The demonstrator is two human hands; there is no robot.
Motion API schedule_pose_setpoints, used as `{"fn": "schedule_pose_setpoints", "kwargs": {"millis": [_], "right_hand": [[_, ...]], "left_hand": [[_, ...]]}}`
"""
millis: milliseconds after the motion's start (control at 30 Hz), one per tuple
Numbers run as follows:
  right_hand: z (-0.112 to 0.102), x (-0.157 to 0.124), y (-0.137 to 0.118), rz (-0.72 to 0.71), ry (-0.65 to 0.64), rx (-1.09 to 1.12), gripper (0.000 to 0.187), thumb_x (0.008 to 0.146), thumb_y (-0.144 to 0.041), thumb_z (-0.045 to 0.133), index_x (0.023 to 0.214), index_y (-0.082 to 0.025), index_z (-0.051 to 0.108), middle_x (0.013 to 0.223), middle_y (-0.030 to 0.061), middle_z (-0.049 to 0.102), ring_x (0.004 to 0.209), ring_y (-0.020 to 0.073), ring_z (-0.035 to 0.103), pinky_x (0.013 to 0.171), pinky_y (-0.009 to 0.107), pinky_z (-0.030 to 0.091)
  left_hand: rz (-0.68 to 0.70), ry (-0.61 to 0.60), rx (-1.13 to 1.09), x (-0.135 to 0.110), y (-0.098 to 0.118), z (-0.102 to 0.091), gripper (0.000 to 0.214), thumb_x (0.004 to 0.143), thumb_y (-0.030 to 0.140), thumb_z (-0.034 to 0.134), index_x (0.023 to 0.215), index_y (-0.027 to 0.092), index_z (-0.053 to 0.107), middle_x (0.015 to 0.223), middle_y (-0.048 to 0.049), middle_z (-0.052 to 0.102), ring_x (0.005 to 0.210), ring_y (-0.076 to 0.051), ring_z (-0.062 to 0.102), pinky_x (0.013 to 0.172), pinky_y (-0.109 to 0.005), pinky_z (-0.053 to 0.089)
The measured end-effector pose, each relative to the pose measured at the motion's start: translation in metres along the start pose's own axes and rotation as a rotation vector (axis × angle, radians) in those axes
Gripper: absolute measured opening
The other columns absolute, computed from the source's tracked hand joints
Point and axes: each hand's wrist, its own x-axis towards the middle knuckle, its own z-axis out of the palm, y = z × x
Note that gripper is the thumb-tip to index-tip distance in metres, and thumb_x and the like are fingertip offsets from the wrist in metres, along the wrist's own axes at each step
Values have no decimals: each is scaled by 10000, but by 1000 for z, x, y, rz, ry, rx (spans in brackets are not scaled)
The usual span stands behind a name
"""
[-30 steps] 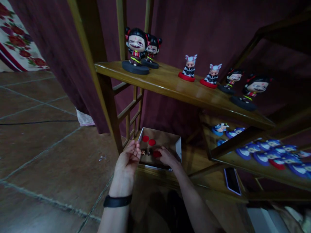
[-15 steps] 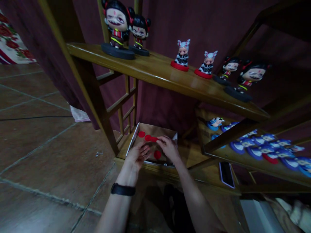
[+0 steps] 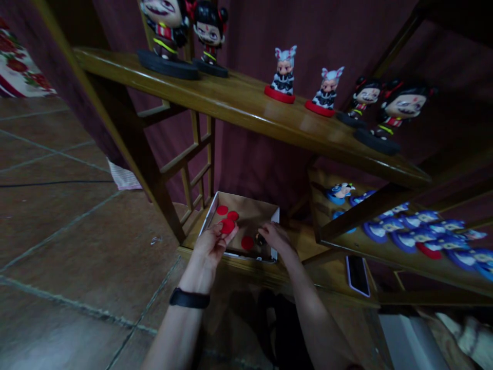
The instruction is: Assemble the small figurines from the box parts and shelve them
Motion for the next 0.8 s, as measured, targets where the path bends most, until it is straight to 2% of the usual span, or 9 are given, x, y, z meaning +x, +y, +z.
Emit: {"fn": "schedule_pose_setpoints", "kwargs": {"millis": [67, 167, 300, 400, 500, 567, 667, 733, 800], "right_hand": [[11, -3, -3, -1, -39, -89, 254, 823, -347, 478, 885, -179, 659, 994, 128, 645, 988, 245, 551, 866, 356, 356], [25, -6, -10, -1, -68, -120, 199, 809, -247, 497, 888, -167, 661, 1087, 158, 616, 1059, 265, 527, 943, 388, 294], [26, -4, -11, 3, -70, 13, 171, 773, -166, 516, 851, -198, 665, 1041, 110, 630, 1051, 242, 531, 954, 391, 301], [10, -2, -13, 81, -65, 501, 218, 745, -171, 545, 935, -205, 646, 961, 60, 634, 927, 197, 576, 895, 384, 396], [-14, -3, -23, 96, -223, 1231, 325, 712, -183, 589, 1034, -218, 602, 911, 5, 636, 757, 129, 598, 813, 348, 488], [-24, -7, -32, 75, -299, 1582, 291, 673, -148, 625, 956, -215, 625, 909, -21, 650, 749, 100, 600, 835, 304, 496], [-27, -12, -43, 103, -278, 1826, 217, 628, -91, 651, 805, -216, 634, 862, -46, 672, 806, 104, 613, 859, 283, 499], [-22, -13, -47, 116, -269, 1852, 219, 619, -94, 668, 790, -222, 625, 813, -51, 674, 830, 127, 623, 843, 312, 510], [-16, -12, -48, 121, -222, 1802, 252, 613, -119, 692, 827, -229, 618, 805, -50, 667, 804, 128, 628, 760, 288, 526]], "left_hand": [[-24, -10, -1, -1, -1, 1, 134, 795, 48, 444, 793, 115, 560, 755, -96, 659, 706, -185, 658, 660, -361, 569], [-38, -10, -13, -2, -1, 3, 153, 809, 61, 428, 823, 112, 571, 740, -102, 665, 732, -195, 663, 663, -367, 570], [-51, -8, -28, -1, 1, 1, 171, 799, 57, 426, 845, 112, 581, 731, -101, 671, 729, -198, 665, 680, -391, 569], [-73, -23, -22, -1, 2, 0, 165, 796, 67, 430, 834, 104, 587, 730, -108, 670, 727, -202, 665, 690, -401, 568], [-82, -72, -8, -2, 1, 0, 169, 799, 73, 426, 820, 88, 593, 760, -129, 671, 755, -208, 665, 715, -394, 561], [-81, -102, -4, -2, -1, 0, 166, 799, 74, 428, 823, 83, 593, 778, -132, 672, 767, -206, 663, 741, -395, 552], [-68, -103, -16, -1, -7, -1, 145, 791, 77, 446, 830, 92, 585, 768, -113, 670, 740, -188, 657, 774, -411, 538], [-68, -99, -21, 1, -12, 0, 130, 785, 78, 455, 824, 96, 578, 748, -105, 667, 715, -178, 652, 777, -411, 534], [-72, -100, -19, 2, -18, 0, 122, 778, 75, 453, 800, 97, 571, 723, -107, 662, 698, -177, 647, 761, -407, 537]]}}
